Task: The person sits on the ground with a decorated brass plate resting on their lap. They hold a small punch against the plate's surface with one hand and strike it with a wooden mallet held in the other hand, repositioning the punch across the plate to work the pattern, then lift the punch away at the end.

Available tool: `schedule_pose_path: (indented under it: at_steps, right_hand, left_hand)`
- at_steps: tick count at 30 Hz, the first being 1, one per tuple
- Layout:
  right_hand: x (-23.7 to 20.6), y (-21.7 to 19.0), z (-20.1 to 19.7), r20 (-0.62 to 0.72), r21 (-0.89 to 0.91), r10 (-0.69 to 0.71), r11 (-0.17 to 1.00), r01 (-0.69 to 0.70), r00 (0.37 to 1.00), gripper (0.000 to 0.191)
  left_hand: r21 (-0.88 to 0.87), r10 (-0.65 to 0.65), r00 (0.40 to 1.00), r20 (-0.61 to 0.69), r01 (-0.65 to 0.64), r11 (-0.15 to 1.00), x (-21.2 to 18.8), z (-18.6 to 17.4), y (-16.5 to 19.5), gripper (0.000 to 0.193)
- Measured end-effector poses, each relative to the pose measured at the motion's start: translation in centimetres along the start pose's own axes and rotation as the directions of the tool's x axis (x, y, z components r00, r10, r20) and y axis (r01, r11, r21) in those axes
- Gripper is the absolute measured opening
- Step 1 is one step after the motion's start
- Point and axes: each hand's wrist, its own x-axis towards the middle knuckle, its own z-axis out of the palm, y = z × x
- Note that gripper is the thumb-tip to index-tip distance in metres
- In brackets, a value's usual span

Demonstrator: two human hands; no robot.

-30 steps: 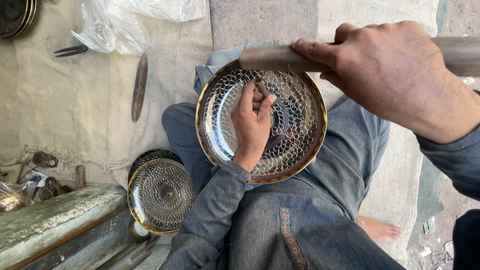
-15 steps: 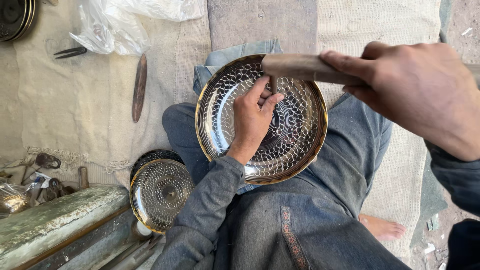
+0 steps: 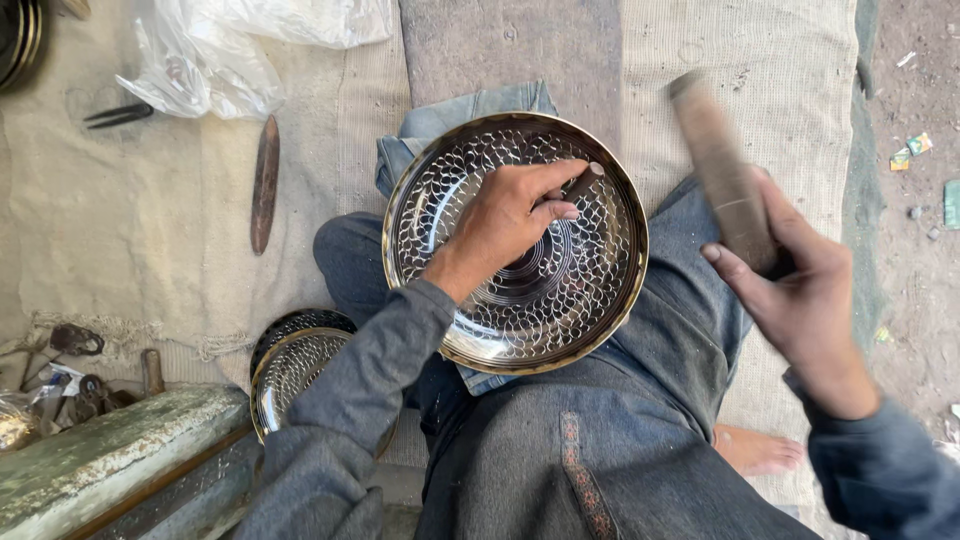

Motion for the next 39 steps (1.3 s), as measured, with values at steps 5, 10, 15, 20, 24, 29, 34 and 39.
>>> schedule_pose_path:
  at_steps: [5,10,15,20,24,29,34,39]
  right_hand:
    - [-3.9,2.3,1.3,-0.025,-0.243,0.065,0.968,-0.069,0.998,0.072]
    - [-6.8,3.8,2.1,-0.036,-0.239,0.134,0.961,-0.139,0.99,0.072]
    - [-7.5,5.3,2.4,0.055,-0.512,0.273,0.834,-0.208,0.96,0.072]
    - [-7.1,6.4,2.6,-0.009,0.01,0.182,0.983,-0.182,0.983,0.076]
    - [-6.2,6.2,2.6,0.01,0.134,0.355,0.926,-0.353,0.935,0.086]
    - [-3.6,5.3,1.8,-0.044,-0.04,0.067,0.997,-0.069,0.997,0.077]
    - [-0.4,4.5,0.3,0.193,-0.42,0.143,0.906,-0.05,0.971,0.071]
    - [3.9,3.4,-1.1,0.392,-0.66,0.074,0.717,0.225,0.917,0.073]
  left_hand:
    - [0.011,-0.125,0.963,0.238,0.126,0.992,1.0,-0.3,-0.2,0.041]
    - [0.027,0.074,0.949,0.307,-0.087,0.996,1.4,-0.4,-0.9,0.039]
    - [0.02,0.121,0.938,0.326,-0.135,0.991,1.3,-0.4,-1.1,0.038]
    - [-0.081,-0.07,0.976,0.205,0.088,0.993,0.8,-0.9,-1.2,0.04]
    - [-0.005,-0.107,0.975,0.195,0.111,0.994,0.0,-0.7,-1.6,0.043]
    - [-0.031,-0.001,0.992,0.124,0.005,1.0,-0.3,-0.1,-1.9,0.047]
    - [0.022,-0.028,0.997,0.076,0.026,0.999,-0.6,0.1,-1.3,0.046]
    - [0.121,-0.33,0.943,0.037,0.323,0.939,-1.3,0.8,-0.5,0.044]
